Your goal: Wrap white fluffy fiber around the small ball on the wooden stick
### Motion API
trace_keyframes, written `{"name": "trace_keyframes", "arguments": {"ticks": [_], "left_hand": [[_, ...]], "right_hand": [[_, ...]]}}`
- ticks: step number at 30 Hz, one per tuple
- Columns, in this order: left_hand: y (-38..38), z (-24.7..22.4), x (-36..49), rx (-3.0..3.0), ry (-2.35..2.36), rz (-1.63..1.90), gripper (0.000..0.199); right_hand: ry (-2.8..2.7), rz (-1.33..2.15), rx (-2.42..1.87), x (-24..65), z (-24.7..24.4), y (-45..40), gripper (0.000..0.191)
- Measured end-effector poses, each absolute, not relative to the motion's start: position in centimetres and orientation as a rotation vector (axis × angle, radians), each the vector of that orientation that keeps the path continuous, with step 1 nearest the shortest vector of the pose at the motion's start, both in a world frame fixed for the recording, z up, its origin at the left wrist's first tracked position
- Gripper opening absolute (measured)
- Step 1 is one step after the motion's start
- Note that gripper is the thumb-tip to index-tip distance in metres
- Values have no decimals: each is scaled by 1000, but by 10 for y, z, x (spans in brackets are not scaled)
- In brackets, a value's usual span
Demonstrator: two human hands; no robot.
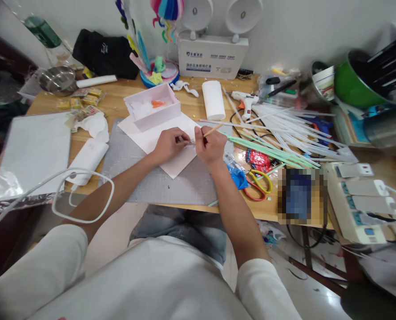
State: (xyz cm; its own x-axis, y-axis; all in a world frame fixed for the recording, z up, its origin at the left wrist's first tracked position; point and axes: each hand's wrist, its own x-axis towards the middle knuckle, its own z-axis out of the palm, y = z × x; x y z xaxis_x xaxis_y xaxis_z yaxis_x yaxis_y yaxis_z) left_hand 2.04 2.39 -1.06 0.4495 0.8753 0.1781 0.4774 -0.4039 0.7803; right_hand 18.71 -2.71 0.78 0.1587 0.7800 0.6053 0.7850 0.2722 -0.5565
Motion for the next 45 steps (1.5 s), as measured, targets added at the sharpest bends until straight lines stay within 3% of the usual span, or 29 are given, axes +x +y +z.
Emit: {"name": "trace_keyframes", "arguments": {"ticks": [21,30,37,40,45], "left_hand": [[27,-12,21,1950,1134,751,6],[18,-11,13,2054,1052,783,31],[10,-11,15,2087,1119,716,37],[15,2,10,2033,1108,785,38],[61,52,-31,2304,1364,948,24]], "right_hand": [[-1746,-35,-1512,184,2,-26,45],[-1788,29,-1465,174,5,-17,49],[-1278,37,-1469,188,6,-23,61],[-1155,104,-1441,190,4,-21,64],[-1059,112,-1439,190,3,-16,64]]}}
